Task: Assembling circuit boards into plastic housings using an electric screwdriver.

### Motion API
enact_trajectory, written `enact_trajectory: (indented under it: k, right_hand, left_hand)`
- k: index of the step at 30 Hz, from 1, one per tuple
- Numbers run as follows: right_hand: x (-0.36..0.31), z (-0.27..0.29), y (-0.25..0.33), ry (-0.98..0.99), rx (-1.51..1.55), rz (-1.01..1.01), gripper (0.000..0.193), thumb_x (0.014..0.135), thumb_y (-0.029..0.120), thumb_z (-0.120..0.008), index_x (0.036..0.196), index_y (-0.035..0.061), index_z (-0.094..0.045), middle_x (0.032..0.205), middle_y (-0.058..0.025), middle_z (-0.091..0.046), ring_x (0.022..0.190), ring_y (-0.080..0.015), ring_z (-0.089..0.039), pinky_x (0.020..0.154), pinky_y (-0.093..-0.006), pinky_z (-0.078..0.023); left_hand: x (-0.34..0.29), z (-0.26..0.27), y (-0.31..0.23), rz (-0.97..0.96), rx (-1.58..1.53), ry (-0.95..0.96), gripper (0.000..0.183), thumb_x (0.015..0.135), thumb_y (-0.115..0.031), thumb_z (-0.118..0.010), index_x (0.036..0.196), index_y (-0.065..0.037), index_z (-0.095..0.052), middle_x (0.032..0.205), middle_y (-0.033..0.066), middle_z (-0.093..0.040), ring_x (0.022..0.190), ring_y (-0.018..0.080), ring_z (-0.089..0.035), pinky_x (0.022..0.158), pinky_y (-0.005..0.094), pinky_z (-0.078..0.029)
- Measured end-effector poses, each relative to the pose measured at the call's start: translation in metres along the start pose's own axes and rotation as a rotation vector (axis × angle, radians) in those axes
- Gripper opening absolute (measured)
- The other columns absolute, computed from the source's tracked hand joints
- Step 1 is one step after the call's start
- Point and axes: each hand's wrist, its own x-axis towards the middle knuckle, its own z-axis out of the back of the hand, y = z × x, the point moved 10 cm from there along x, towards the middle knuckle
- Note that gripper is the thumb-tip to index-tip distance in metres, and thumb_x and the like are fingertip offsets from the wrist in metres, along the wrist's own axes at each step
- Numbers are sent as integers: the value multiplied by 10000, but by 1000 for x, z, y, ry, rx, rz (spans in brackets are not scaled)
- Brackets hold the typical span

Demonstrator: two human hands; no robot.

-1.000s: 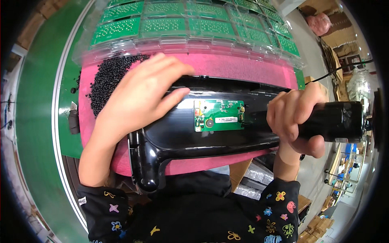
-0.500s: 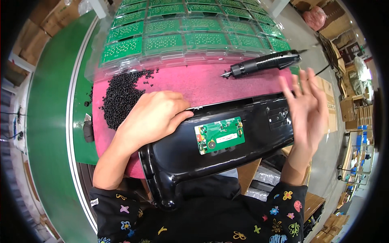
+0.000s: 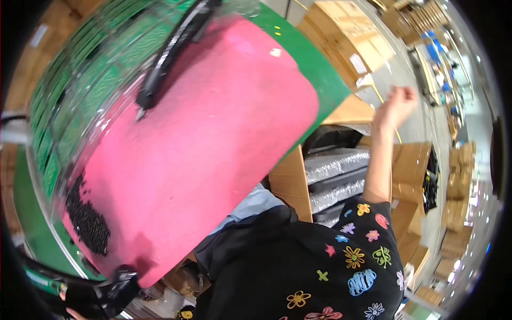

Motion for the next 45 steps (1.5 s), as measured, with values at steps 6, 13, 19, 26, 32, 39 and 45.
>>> enact_trajectory:
  k: [6,13,19,26,32,39,45]
  right_hand:
    - [-63,99,-231,-97,-861,-381,678,755,256,-734,1256,-100,-448,1212,-263,-507,1197,-368,-468,1047,-422,-391]
    - [-212,131,-360,-257,-64,-1287,523,842,502,-716,1043,34,-596,988,-132,-633,910,-237,-633,664,-347,-507]
    - [-184,101,-341,197,-35,-1210,213,850,223,-740,835,91,-573,689,-19,-499,570,-148,-548,474,-264,-498]
    - [-84,148,-229,146,-194,-874,279,865,302,-682,999,58,-661,862,-34,-638,682,-154,-615,531,-305,-501]
    - [-51,53,-12,347,297,-583,263,944,246,-635,1087,32,-581,926,-28,-591,869,-83,-581,774,-230,-491]
    - [-229,-93,125,1141,120,-650,526,879,102,-669,1355,-1,-469,1234,-110,-569,1051,-116,-563,848,-230,-468]
    - [-350,-154,252,1921,247,267,714,866,128,-680,1446,-85,-322,1527,-290,-293,1449,-405,-270,1161,-450,-262]
  left_hand:
    - [19,-18,16,466,-792,260,234,721,-78,-693,934,-34,-610,824,130,-586,763,244,-584,686,398,-478]
    - [10,-17,75,981,-1182,396,640,738,-228,-769,1301,-82,-501,1253,172,-480,1100,347,-450,665,357,-468]
    - [152,75,307,551,-575,252,378,918,9,-521,1276,131,-513,1229,204,-568,1073,308,-555,960,393,-526]
    - [51,-17,137,676,-700,-34,521,979,-129,-517,1388,103,-293,1496,233,-314,1399,386,-329,1141,539,-371]
    - [5,-142,-17,408,-841,538,464,958,-119,-515,1401,5,-452,1303,101,-532,1219,241,-493,1016,379,-379]
    - [-141,-210,-226,-187,-774,1047,206,916,-83,-594,1097,8,-628,1040,115,-637,984,217,-612,888,336,-488]
    - [-247,-221,-285,-689,-427,1438,781,808,-288,-745,1414,40,-377,1367,258,-460,1227,423,-491,1036,470,-411]
